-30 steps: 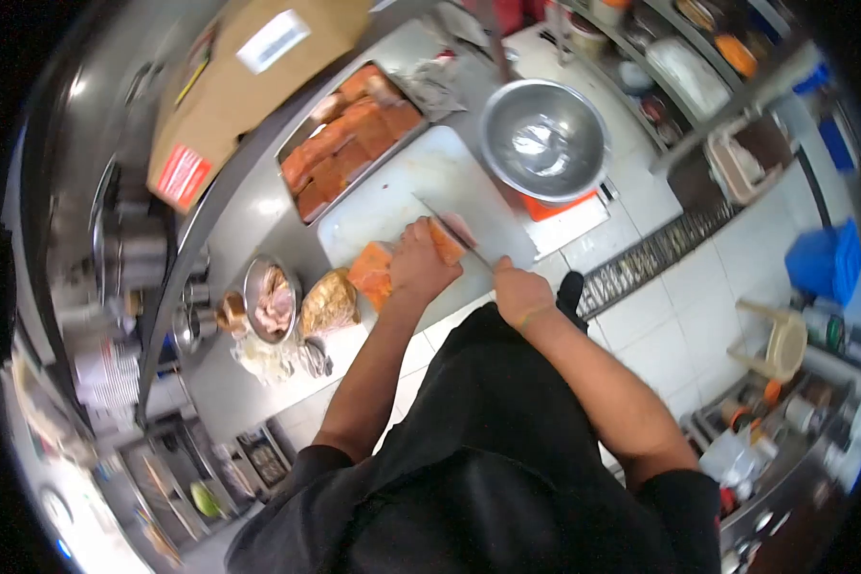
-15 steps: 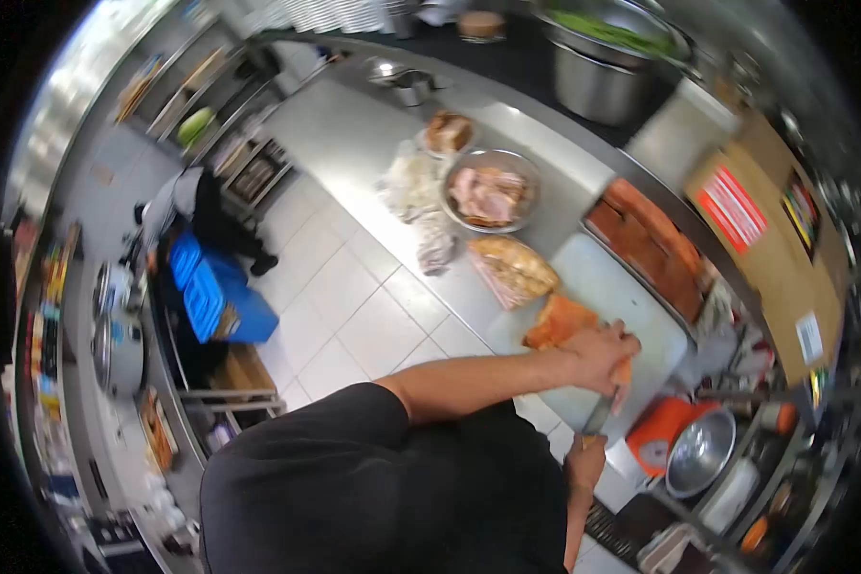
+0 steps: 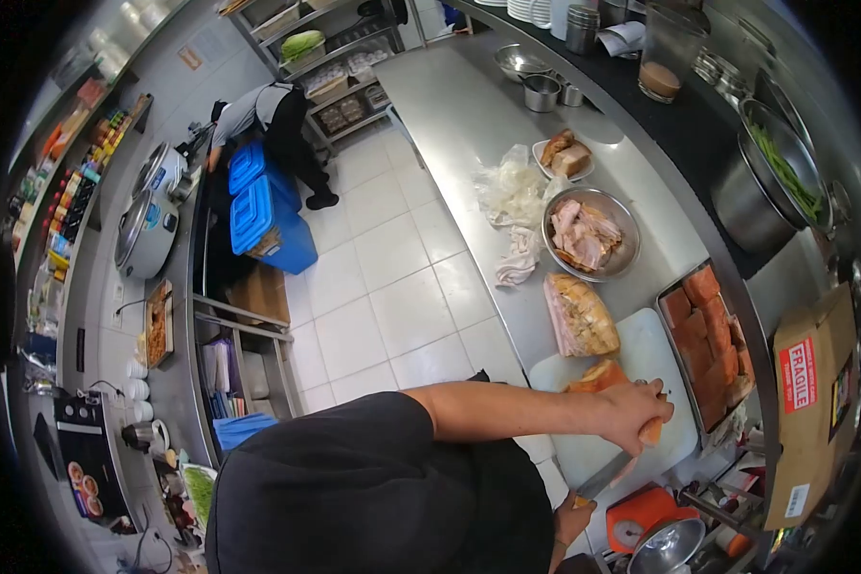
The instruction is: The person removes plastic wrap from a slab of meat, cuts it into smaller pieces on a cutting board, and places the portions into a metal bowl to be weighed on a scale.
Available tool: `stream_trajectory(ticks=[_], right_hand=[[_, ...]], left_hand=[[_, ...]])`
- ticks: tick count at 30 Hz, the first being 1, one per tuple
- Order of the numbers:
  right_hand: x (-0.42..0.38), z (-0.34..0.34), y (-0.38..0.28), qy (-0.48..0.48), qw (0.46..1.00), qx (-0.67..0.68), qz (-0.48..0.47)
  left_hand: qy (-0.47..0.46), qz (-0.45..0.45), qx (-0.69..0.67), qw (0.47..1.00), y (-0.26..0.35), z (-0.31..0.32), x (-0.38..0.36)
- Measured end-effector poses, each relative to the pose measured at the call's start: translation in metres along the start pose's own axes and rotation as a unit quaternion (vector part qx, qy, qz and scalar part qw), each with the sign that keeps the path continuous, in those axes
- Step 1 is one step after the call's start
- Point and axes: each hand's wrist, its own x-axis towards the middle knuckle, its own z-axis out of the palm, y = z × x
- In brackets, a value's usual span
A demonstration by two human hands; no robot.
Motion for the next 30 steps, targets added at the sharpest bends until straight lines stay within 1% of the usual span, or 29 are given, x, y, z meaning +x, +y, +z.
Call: stream_trajectory(ticks=[1, 4, 7, 13, 19, 22, 23, 25, 26, 28, 30], right_hand=[[0.001, -0.001, 0.001, 0.0, 1.0, -0.003, 0.001], [0.006, 0.004, 0.014, 0.014, 0.999, 0.005, -0.041], [0.005, 0.002, 0.011, 0.009, 1.0, -0.018, -0.019], [0.012, -0.001, 0.017, -0.003, 0.999, -0.03, -0.046], [0.016, -0.003, 0.019, -0.019, 0.998, -0.036, -0.038], [0.023, 0.015, 0.038, 0.022, 0.998, -0.064, -0.004], [0.026, 0.017, 0.044, 0.029, 0.997, -0.067, -0.006], [0.025, 0.017, 0.038, 0.041, 0.997, -0.071, -0.009], [0.025, 0.014, 0.036, 0.026, 0.998, -0.064, -0.008], [0.016, -0.007, 0.005, -0.004, 0.999, -0.051, -0.006], [0.028, 0.011, 0.033, 0.03, 0.998, -0.063, -0.01]], left_hand=[[-0.001, -0.003, -0.002, 1.0, 0.001, -0.002, -0.001], [0.002, -0.01, -0.001, 1.0, -0.003, 0.001, -0.003], [0.008, -0.015, -0.02, 1.0, -0.006, -0.001, -0.01], [0.03, -0.025, -0.014, 0.999, -0.011, -0.007, -0.018], [0.025, -0.044, -0.001, 0.999, -0.011, -0.019, -0.019], [0.03, -0.043, -0.007, 0.999, -0.013, -0.02, -0.02], [0.031, -0.042, -0.005, 0.999, -0.014, -0.02, -0.02], [0.035, -0.041, 0.0, 0.999, -0.015, -0.021, -0.021], [0.036, -0.041, 0.003, 0.999, -0.015, -0.021, -0.021], [0.036, -0.041, 0.01, 0.998, -0.015, -0.021, -0.023], [0.034, -0.043, 0.008, 0.998, -0.013, -0.025, -0.025]])
